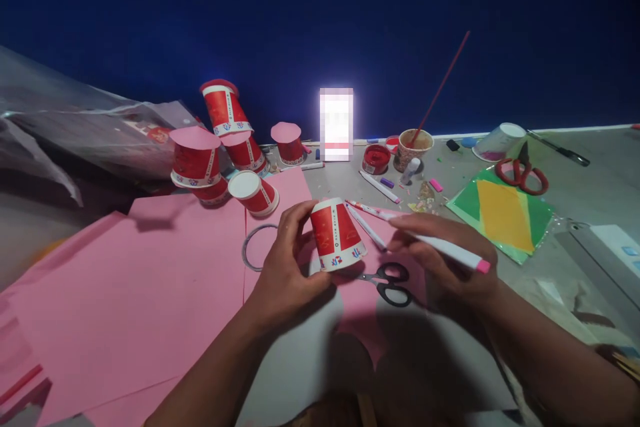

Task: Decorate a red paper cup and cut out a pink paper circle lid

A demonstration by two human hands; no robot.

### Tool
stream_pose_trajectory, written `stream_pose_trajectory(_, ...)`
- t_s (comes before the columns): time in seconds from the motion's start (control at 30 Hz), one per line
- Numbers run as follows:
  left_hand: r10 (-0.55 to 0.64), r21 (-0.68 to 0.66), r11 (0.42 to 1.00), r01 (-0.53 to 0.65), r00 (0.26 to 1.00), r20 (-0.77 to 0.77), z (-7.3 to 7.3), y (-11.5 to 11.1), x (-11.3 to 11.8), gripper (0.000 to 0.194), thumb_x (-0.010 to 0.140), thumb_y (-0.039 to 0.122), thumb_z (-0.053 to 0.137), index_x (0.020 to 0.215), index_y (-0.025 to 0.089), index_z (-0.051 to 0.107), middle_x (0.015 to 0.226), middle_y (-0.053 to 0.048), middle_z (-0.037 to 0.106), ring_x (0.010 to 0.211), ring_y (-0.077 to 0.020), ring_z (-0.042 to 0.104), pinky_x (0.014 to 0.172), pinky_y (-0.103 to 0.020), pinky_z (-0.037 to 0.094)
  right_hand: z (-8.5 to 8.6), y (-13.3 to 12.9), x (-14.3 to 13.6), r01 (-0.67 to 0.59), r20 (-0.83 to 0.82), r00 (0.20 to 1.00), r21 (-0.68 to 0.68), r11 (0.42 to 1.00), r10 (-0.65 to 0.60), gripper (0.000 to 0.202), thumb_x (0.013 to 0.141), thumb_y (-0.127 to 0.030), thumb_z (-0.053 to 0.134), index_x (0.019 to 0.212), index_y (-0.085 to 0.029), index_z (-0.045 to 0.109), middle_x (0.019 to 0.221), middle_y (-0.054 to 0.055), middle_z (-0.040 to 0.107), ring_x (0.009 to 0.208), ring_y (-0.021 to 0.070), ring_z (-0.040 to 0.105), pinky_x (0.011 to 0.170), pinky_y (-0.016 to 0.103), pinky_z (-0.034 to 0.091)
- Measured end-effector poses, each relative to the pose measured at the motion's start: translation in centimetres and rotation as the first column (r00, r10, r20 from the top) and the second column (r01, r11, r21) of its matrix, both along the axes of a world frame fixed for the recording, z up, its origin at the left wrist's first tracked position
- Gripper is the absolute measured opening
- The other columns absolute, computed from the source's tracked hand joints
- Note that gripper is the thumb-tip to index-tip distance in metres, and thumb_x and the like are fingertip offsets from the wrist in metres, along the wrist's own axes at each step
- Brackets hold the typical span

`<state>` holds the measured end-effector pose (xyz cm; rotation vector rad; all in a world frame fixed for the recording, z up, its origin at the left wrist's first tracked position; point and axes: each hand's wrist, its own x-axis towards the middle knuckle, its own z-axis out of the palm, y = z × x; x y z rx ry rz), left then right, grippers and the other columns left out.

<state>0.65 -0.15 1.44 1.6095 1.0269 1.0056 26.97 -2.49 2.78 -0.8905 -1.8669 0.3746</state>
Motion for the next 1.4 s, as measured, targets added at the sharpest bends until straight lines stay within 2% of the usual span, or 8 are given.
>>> stream_pose_trajectory(0.13, 0.039, -0.026, 0.999, -0.036, 0.992, 0.118, -0.5, -0.1, 0.4, 0.082, 0.077, 0.013, 0.08, 0.149, 0.032, 0.048, 0.156, -0.01, 0.053, 0.147, -0.0323, 0.055, 0.125, -0.054, 0.048, 0.1, -0.4, -0.4, 0.075, -0.085, 0.994, 0.058, 0.995, -0.07, 0.028, 0.102, -0.022, 0.068, 0.127, -0.028, 0.079, 0.101, 0.007, 0.085, 0.085, 0.0238, 0.079, 0.076, 0.036, 0.062)
stream_pose_trajectory(0.23, 0.064, -0.028, 0.998, -0.06, 0.981, 0.181, -0.9, 0.0, 0.6, 0.085, 0.074, 0.012, 0.084, 0.148, 0.034, 0.048, 0.157, -0.009, 0.054, 0.148, -0.0318, 0.055, 0.125, -0.052, 0.048, 0.1, -0.9, -0.5, 0.134, -0.295, 0.94, -0.138, 0.981, -0.17, 0.018, 0.104, -0.026, 0.066, 0.113, -0.028, 0.081, 0.089, 0.004, 0.082, 0.079, 0.0203, 0.078, 0.069, 0.031, 0.062)
stream_pose_trajectory(0.37, 0.076, -0.036, 0.997, -0.07, 0.977, 0.2, -1.0, 0.1, 0.8, 0.085, 0.073, 0.015, 0.089, 0.146, 0.034, 0.049, 0.157, -0.009, 0.055, 0.149, -0.0317, 0.056, 0.124, -0.05, 0.049, 0.2, -1.6, -0.7, 0.025, -0.42, 0.893, -0.313, 0.949, -0.162, 0.008, 0.102, -0.028, 0.071, 0.105, -0.028, 0.078, 0.075, 0.001, 0.078, 0.065, 0.0173, 0.075, 0.06, 0.027, 0.061)
stream_pose_trajectory(0.5, 0.084, -0.065, 0.995, -0.074, 0.981, 0.175, -0.8, 0.0, 0.9, 0.085, 0.073, 0.02, 0.092, 0.145, 0.035, 0.05, 0.158, -0.009, 0.054, 0.15, -0.0332, 0.054, 0.126, -0.053, 0.047, 0.4, -1.9, -1.1, -0.005, -0.434, 0.888, -0.332, 0.943, -0.148, 0.005, 0.094, -0.031, 0.081, 0.099, -0.028, 0.081, 0.081, 0.003, 0.08, 0.074, 0.0199, 0.077, 0.064, 0.028, 0.062)
stream_pose_trajectory(0.67, 0.045, -0.062, 0.997, -0.034, 0.984, 0.172, -0.6, -0.2, 0.9, 0.085, 0.072, 0.022, 0.092, 0.145, 0.033, 0.05, 0.158, -0.009, 0.054, 0.151, -0.0352, 0.052, 0.128, -0.055, 0.044, 0.6, -1.5, -1.1, -0.033, -0.418, 0.901, -0.329, 0.944, -0.114, 0.005, 0.092, -0.033, 0.083, 0.095, -0.028, 0.084, 0.086, 0.004, 0.08, 0.076, 0.0205, 0.076, 0.068, 0.03, 0.063)
stream_pose_trajectory(0.87, -0.015, -0.144, 0.989, 0.046, 0.978, 0.21, -0.7, -0.4, 0.6, 0.09, 0.071, 0.011, 0.084, 0.151, 0.03, 0.046, 0.16, -0.013, 0.055, 0.151, -0.0372, 0.053, 0.126, -0.057, 0.046, 0.2, -1.1, -0.5, -0.105, -0.463, 0.882, -0.376, 0.92, -0.089, 0.01, 0.092, -0.039, 0.085, 0.095, -0.029, 0.084, 0.084, 0.004, 0.078, 0.063, 0.0182, 0.069, 0.06, 0.032, 0.061)
stream_pose_trajectory(1.2, -0.065, -0.221, 0.965, 0.143, 0.943, 0.326, -0.3, -0.5, 0.8, 0.09, 0.064, 0.002, 0.077, 0.146, 0.029, 0.05, 0.158, -0.012, 0.058, 0.151, -0.0365, 0.054, 0.122, -0.054, 0.051, 0.6, -0.6, -0.3, -0.194, -0.389, 0.918, -0.28, 0.94, 0.073, 0.006, 0.093, -0.032, 0.083, 0.099, -0.031, 0.085, 0.083, 0.004, 0.081, 0.074, 0.0216, 0.076, 0.067, 0.033, 0.063)
stream_pose_trajectory(1.4, -0.081, -0.226, 0.96, 0.165, 0.937, 0.339, -0.5, -0.4, 0.7, 0.091, 0.064, 0.001, 0.078, 0.146, 0.029, 0.05, 0.158, -0.013, 0.058, 0.151, -0.0368, 0.054, 0.123, -0.054, 0.05, 0.8, -0.6, -0.3, -0.185, -0.368, 0.927, -0.274, 0.944, 0.075, 0.007, 0.093, -0.034, 0.083, 0.096, -0.028, 0.085, 0.08, 0.005, 0.081, 0.072, 0.0223, 0.076, 0.064, 0.033, 0.063)
